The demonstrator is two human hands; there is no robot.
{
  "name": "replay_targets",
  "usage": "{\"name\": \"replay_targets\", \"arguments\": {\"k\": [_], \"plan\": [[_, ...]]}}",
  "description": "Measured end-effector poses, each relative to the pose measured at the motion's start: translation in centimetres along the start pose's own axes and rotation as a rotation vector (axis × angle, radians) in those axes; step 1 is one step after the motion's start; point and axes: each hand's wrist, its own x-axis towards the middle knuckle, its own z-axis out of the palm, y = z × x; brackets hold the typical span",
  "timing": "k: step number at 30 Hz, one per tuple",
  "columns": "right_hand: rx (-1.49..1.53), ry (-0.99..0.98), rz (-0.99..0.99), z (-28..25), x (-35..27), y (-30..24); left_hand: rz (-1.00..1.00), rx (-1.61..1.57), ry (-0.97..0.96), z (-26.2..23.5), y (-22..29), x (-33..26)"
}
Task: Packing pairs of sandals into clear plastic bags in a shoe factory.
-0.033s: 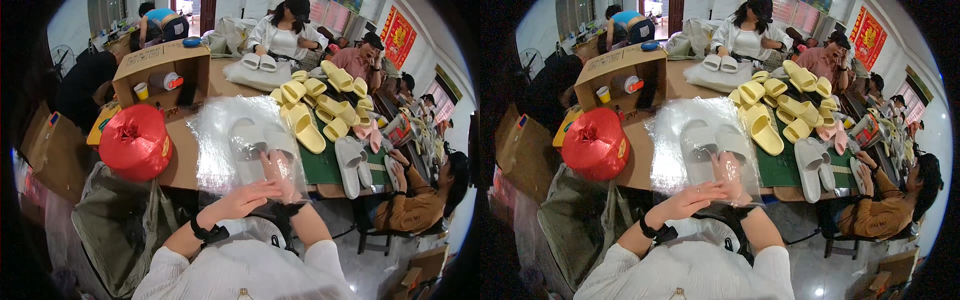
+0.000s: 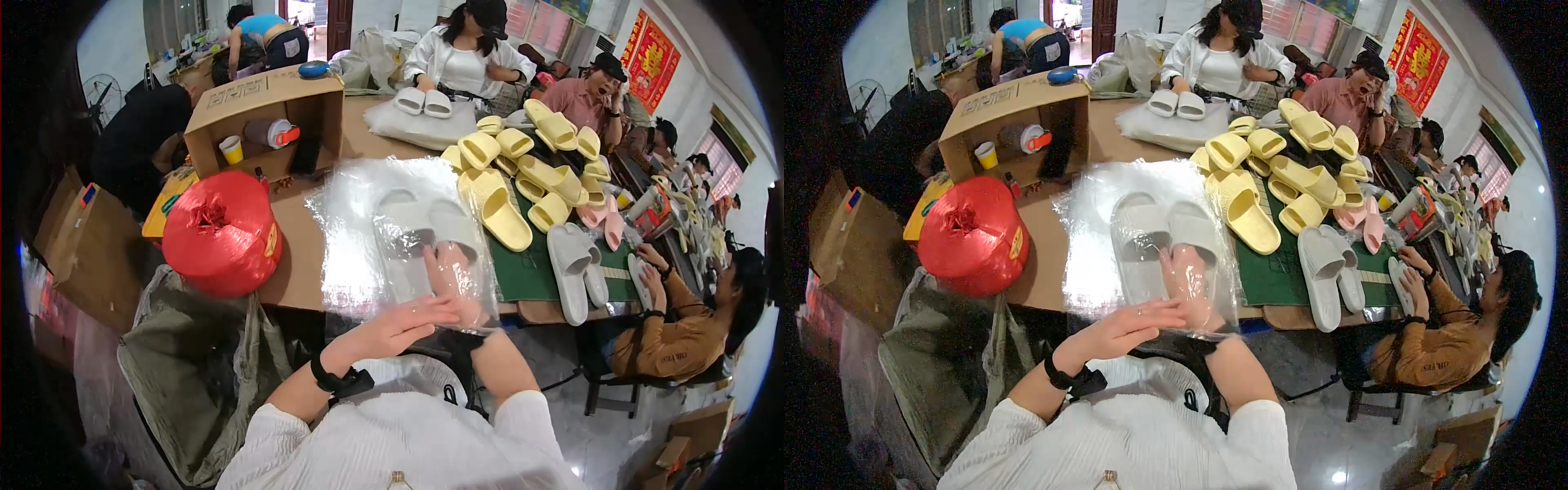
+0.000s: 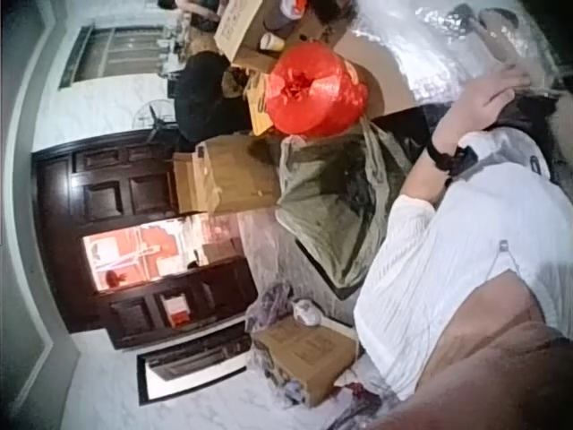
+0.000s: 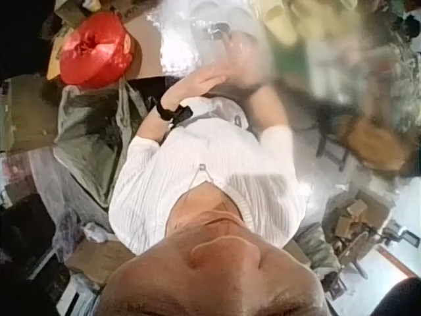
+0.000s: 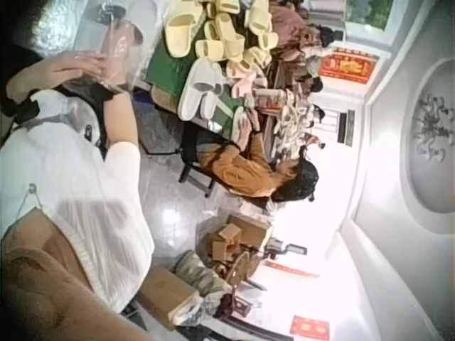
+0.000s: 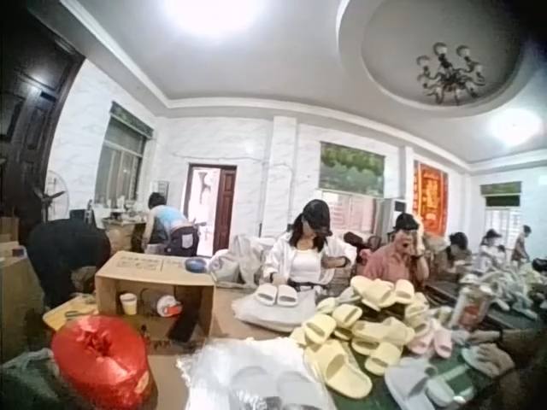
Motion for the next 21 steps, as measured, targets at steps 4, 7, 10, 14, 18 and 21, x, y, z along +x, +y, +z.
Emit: {"name": "replay_targets", "arguments": {"k": [4, 7, 10, 14, 18, 21], "plan": [[-0.03, 0.005, 0.178, 1.9, 3.8, -1.5, 0.032, 0.018, 0.016, -0.6, -0.2, -1.4], [0.003, 0.114, 0.204, 3.5, 5.0, 0.1, -0.018, 0.208, 0.089, -1.3, 0.3, -1.9], [0.043, 0.004, 0.109, 3.4, 3.6, 0.2, -0.121, 0.349, 0.195, -2.2, 0.1, -3.3], [0.073, -0.065, -0.185, -0.8, -1.9, -0.8, -0.091, 0.381, 0.298, -3.2, -0.1, -5.5], [0.274, -0.484, -0.264, -11.1, -5.4, -3.3, -0.142, 0.311, 0.585, -3.7, 0.2, -7.3], [0.591, -0.815, 0.063, -17.3, -6.1, -3.5, -0.46, 0.222, 0.927, -3.9, -1.3, -8.0]]}}
